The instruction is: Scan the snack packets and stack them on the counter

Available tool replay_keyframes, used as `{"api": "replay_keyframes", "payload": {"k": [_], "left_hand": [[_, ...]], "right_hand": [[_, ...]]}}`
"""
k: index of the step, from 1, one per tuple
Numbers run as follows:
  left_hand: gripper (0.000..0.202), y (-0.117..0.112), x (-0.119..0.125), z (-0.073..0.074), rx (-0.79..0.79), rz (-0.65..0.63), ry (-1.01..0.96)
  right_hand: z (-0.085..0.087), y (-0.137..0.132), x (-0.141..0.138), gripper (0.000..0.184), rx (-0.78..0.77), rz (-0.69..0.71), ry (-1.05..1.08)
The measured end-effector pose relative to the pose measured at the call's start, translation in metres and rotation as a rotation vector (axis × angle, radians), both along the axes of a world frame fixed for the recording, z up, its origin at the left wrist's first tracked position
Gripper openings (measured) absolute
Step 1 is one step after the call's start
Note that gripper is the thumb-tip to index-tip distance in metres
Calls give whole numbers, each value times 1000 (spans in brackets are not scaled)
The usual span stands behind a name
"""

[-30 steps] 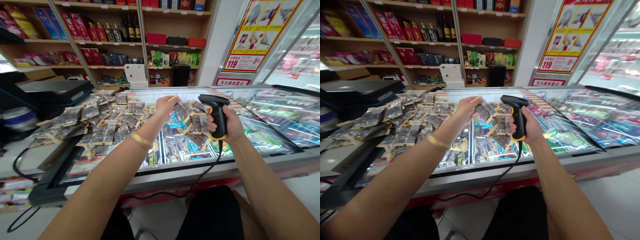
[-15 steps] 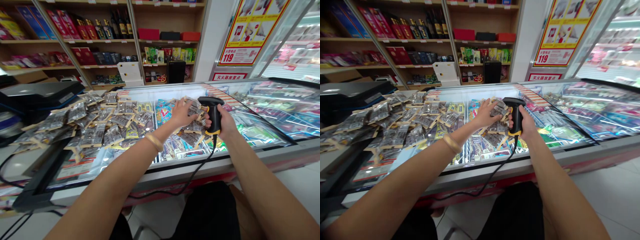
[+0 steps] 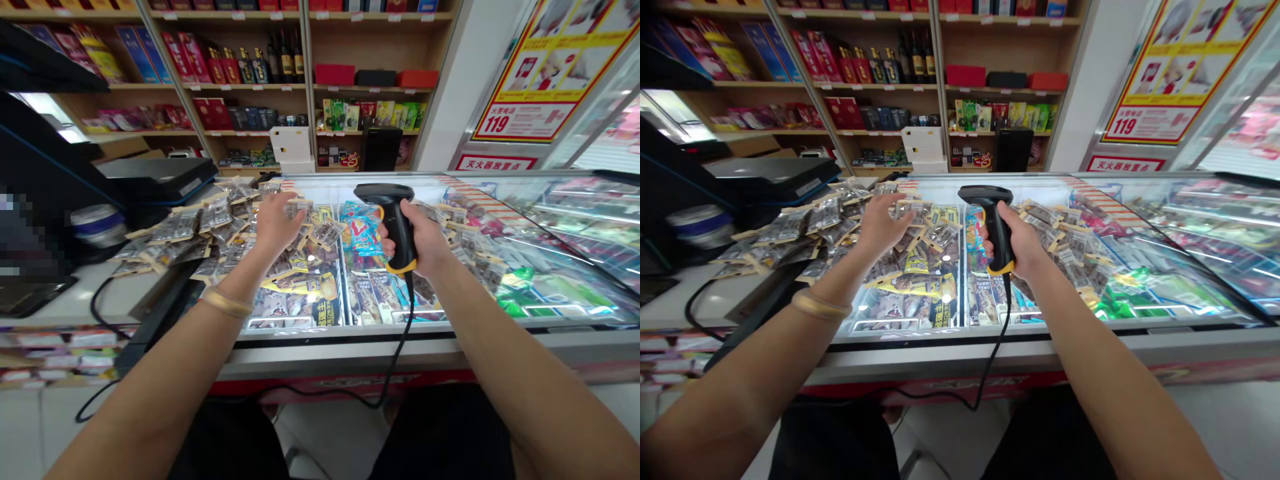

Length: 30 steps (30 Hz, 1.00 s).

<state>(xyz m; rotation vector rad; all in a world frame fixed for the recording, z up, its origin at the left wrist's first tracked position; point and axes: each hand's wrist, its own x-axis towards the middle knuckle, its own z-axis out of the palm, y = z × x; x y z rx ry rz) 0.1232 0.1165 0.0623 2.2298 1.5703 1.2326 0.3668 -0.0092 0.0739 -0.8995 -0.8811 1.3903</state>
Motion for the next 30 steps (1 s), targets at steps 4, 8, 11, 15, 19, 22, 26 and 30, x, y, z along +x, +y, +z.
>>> {"api": "replay_keyframes", "payload": {"k": [4, 8, 11, 15, 19, 22, 26, 30], "left_hand": [[59, 5, -17, -12, -86, 106, 70], [63, 4, -15, -22, -91, 61, 250], [53, 3, -13, -23, -107, 19, 341], [47, 2, -12, -22, -128, -10, 313], [42, 0, -14, -21, -39, -28, 200], [30, 1, -16, -22, 84, -14, 99], [20, 4, -18, -24, 216, -67, -86], [11, 7, -14, -28, 134, -150, -352]], "right_hand": [[-16, 17, -26, 45, -32, 74, 12], [-31, 18, -32, 43, -96, 101, 31], [-36, 15, -30, 44, -149, 126, 14], [-35, 10, -29, 44, -154, 171, -21], [-33, 6, -31, 45, -113, 179, -34], [-32, 3, -33, 44, -116, 185, -24], [-30, 0, -33, 47, -125, 177, -20], [-29, -1, -33, 47, -114, 171, -26]]}}
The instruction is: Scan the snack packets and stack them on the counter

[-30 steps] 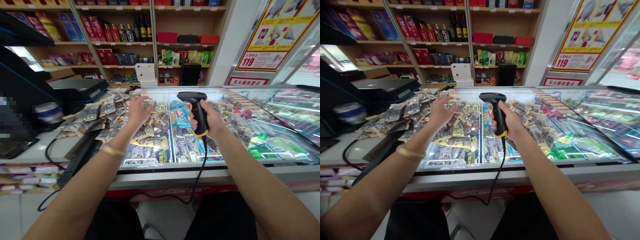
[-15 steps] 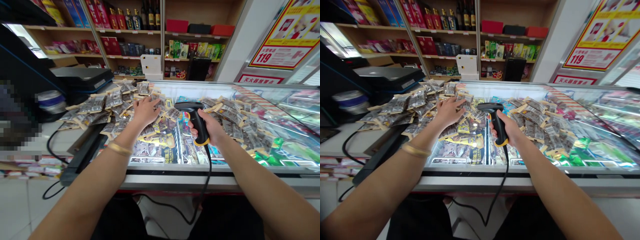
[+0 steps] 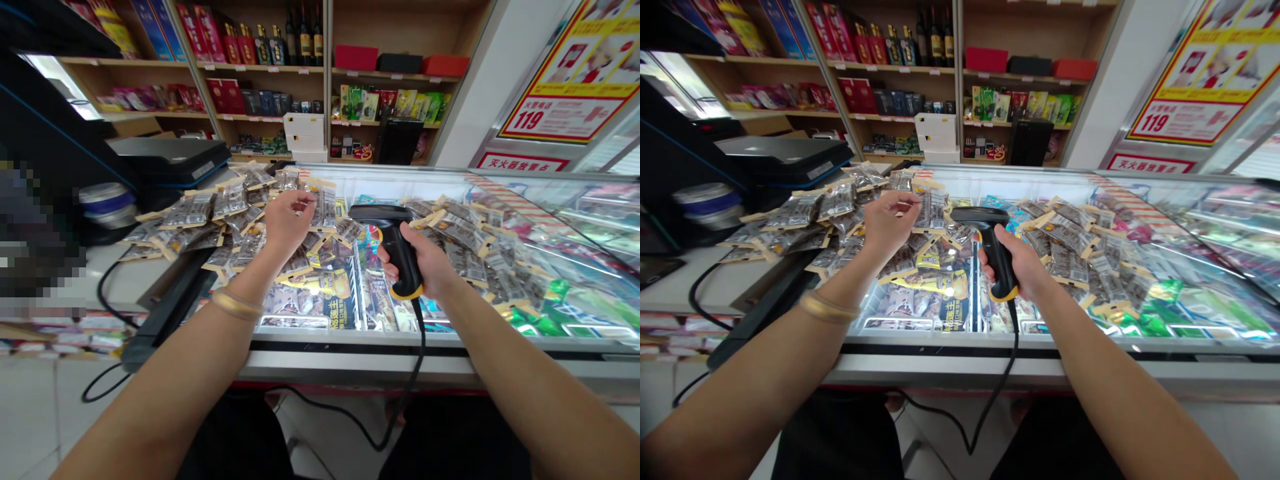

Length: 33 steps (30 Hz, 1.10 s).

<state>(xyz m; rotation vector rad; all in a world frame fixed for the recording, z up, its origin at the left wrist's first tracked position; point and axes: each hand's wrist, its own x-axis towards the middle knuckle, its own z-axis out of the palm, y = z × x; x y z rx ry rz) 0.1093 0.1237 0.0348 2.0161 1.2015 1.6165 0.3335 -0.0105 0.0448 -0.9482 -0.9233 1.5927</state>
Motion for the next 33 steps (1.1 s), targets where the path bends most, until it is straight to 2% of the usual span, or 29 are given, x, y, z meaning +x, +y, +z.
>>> {"api": "replay_keyframes", "payload": {"k": [5, 15, 28, 33], "left_hand": [[7, 2, 4, -2, -80, -54, -175], [7, 0, 5, -1, -98, -73, -159], [8, -3, 6, -1, -118, -87, -173], [6, -8, 22, 9, -159, -76, -279]], "right_hand": [[-2, -1, -1, 50, -12, 18, -39], [-5, -2, -2, 63, 10, 71, -79], [-7, 1, 0, 53, -23, 66, -52], [2, -2, 9, 49, 25, 36, -8]]}}
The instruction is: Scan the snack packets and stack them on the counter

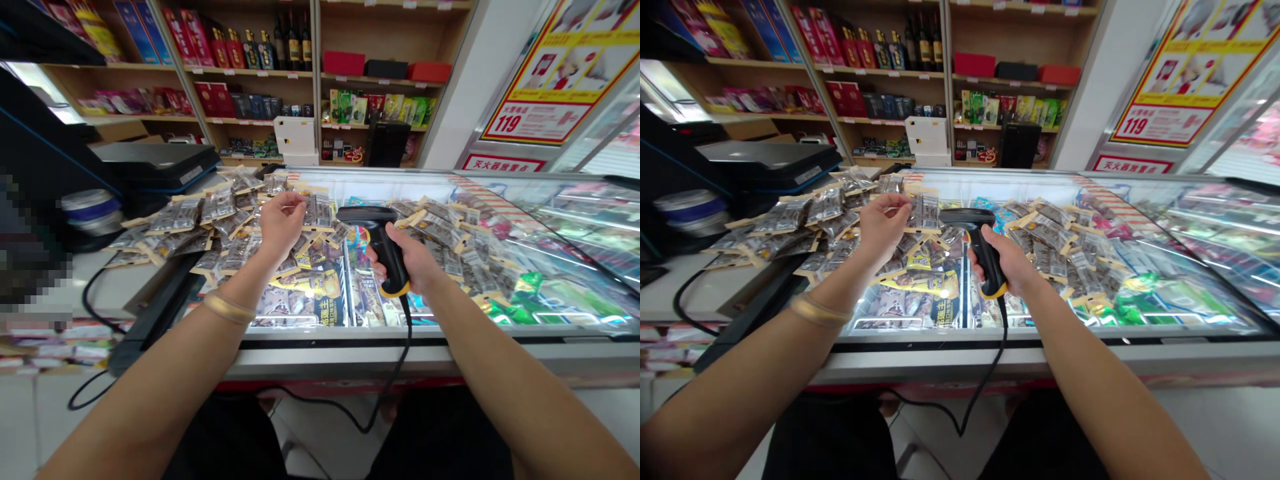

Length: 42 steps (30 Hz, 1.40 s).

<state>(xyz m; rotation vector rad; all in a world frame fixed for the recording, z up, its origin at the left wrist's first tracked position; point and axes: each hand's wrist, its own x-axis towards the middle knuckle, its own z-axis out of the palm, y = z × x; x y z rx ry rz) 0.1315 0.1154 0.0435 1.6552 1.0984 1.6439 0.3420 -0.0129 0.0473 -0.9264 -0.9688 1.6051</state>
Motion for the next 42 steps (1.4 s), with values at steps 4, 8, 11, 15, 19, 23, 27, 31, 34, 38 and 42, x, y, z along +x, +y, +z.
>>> {"api": "replay_keyframes", "payload": {"k": [4, 8, 11, 15, 19, 23, 27, 31, 34, 38, 42], "left_hand": [[7, -8, 37, 18, 26, -90, 3], [12, -18, 92, 31, 23, -169, 21], [15, -24, 137, 33, -7, -224, 26], [17, -29, 188, 27, -61, -277, 81], [15, -35, 212, 16, -2, -300, 478], [28, -43, 216, 10, 80, -269, 676], [29, -46, 211, 11, 89, -233, 618], [26, -40, 188, 14, 103, -222, 558], [26, -29, 154, 14, 99, -172, 568], [25, -7, 91, 11, 66, -20, 611], [26, 12, 27, 2, 49, 167, 619]], "right_hand": [[11, -14, 34, 45, 114, -124, 31], [18, -37, 83, 44, 151, -295, 29], [20, -51, 118, 43, 160, -412, 23], [12, -58, 147, 41, 165, -488, 53], [-7, -52, 155, 41, 55, -505, 121], [-17, -46, 153, 40, -6, -486, 161], [-15, -46, 152, 39, 3, -500, 183], [-9, -50, 152, 42, 48, -511, 135], [-1, -52, 144, 43, 100, -503, 92], [15, -47, 116, 41, 154, -423, 46], [24, -25, 71, 43, 142, -282, 14]]}}
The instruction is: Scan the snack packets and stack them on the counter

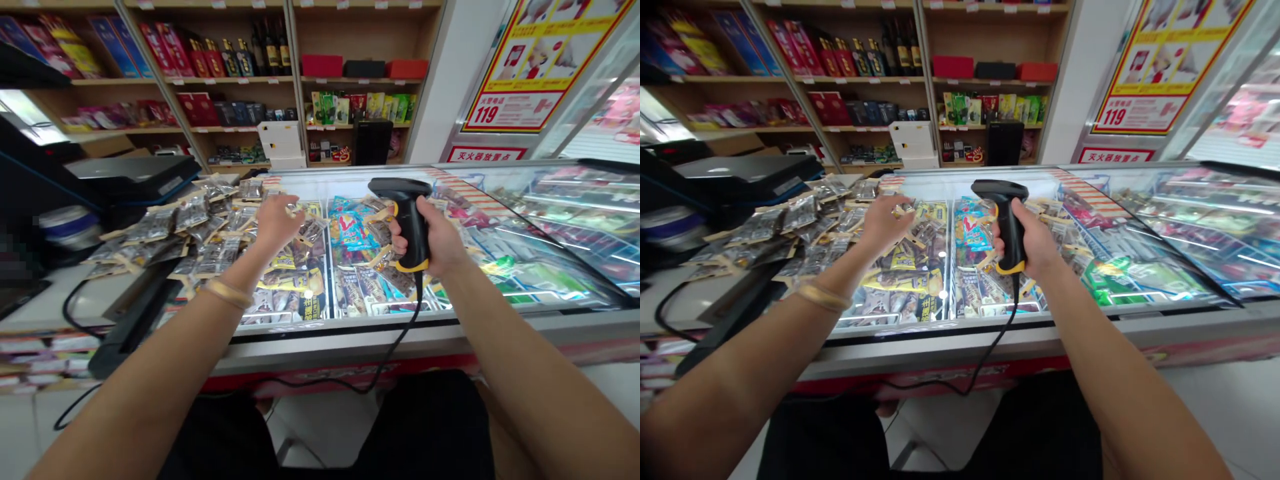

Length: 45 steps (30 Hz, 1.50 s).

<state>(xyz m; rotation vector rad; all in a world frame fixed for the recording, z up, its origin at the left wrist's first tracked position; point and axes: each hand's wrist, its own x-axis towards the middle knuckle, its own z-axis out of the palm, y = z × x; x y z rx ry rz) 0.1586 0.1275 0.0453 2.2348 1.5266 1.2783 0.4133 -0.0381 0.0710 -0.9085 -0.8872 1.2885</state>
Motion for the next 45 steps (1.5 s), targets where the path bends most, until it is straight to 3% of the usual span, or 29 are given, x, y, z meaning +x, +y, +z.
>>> {"api": "replay_keyframes", "payload": {"k": [5, 8, 11, 16, 20, 28, 34, 39, 45], "left_hand": [[59, 6, -55, -8, -13, 177, 104], [79, 3, -70, -9, -73, 165, 197], [84, 2, -76, -10, -86, 125, 243], [74, 0, -76, -7, -101, -38, 146], [63, -4, -73, -1, -129, -156, -126], [27, -6, -59, 2, -327, -182, -576], [27, -6, -57, 1, -369, -209, -617], [30, -18, -52, 10, -436, -132, -640], [29, -27, -50, 17, -472, -125, -649]], "right_hand": [[-5, 30, -53, 42, -91, 113, 17], [-14, 36, -68, 39, -157, 156, 27], [-23, 34, -71, 40, -224, 206, -4], [-29, 26, -69, 46, -215, 294, -90], [-28, 22, -69, 49, -193, 315, -115], [-29, 17, -65, 53, -173, 351, -149], [-29, 16, -68, 58, -171, 376, -167], [-27, 16, -69, 60, -175, 380, -175], [-25, 15, -69, 58, -173, 393, -169]]}}
